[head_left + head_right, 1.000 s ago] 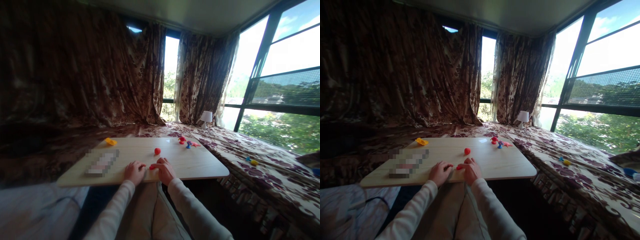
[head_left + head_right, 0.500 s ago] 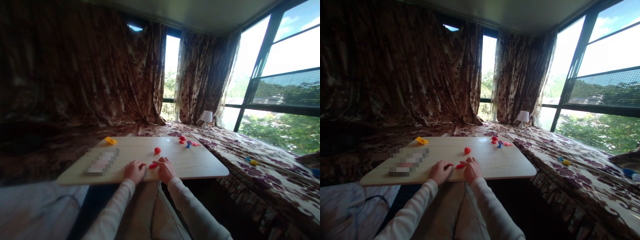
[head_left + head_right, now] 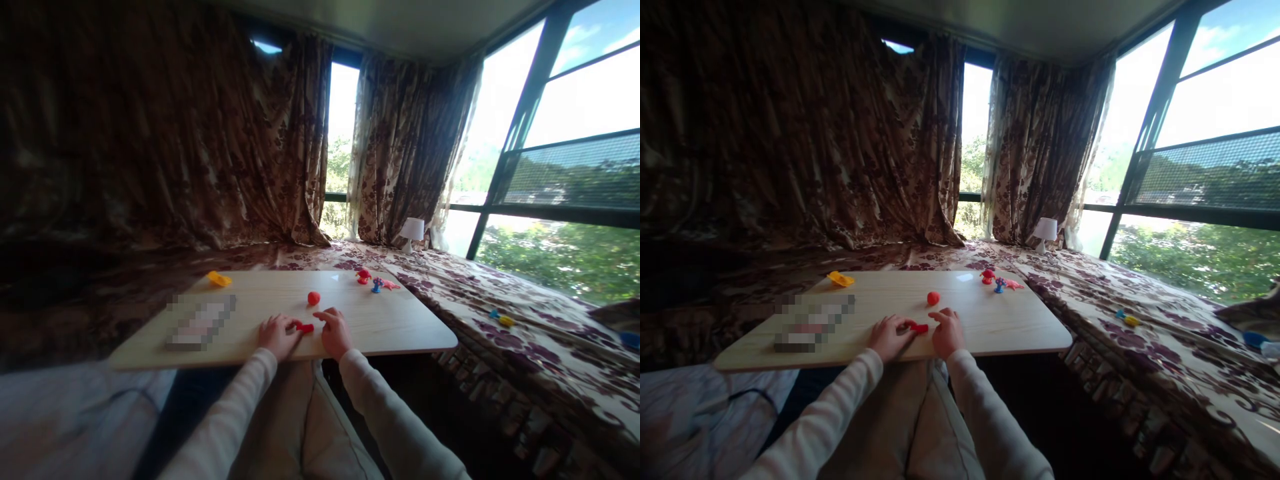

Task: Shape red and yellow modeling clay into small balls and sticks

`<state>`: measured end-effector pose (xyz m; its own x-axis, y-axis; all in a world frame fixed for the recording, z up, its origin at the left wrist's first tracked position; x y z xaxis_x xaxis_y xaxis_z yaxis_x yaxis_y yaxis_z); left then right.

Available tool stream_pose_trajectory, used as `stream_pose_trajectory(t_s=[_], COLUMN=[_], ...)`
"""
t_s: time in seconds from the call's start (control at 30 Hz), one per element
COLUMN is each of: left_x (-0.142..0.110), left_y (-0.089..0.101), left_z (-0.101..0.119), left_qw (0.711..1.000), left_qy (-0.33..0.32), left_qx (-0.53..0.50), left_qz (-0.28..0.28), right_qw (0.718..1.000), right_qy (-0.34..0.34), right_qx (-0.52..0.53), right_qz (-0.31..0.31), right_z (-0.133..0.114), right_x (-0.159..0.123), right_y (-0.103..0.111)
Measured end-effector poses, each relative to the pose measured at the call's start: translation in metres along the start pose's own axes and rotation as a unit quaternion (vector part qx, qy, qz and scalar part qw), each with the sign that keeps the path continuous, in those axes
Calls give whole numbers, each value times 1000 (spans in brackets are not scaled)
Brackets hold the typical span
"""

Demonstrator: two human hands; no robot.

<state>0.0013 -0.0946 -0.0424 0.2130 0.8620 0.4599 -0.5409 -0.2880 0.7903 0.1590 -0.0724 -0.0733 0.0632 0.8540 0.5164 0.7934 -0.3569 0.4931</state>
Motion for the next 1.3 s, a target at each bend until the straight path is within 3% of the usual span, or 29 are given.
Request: stream_pose_trajectory(t_s=[0.3, 1.3], left_x=[-3, -6], left_y=[-1, 2], left_z=[-4, -4], left_qw=[999, 999], left_qy=[-9, -43], left_qx=[-23, -2], left_qz=[35, -3], right_qw=[998, 987], right_qy=[39, 122], right_qx=[-49, -81], right_qz=[-16, -60], right_z=[-16, -30], right_x=[-11, -18], right_y=[6, 14])
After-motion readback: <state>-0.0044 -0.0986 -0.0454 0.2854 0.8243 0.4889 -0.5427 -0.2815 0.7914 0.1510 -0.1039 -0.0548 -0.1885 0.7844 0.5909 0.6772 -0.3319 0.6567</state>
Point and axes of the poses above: each hand's wrist, its own x-axis towards the middle knuckle, its own y-axis out of the back of the hand, z = x × y, the point moved 1 cm from there along x, towards the middle knuckle, and after that the axes turned 12 degrees about -y, right-handed, at the moved point
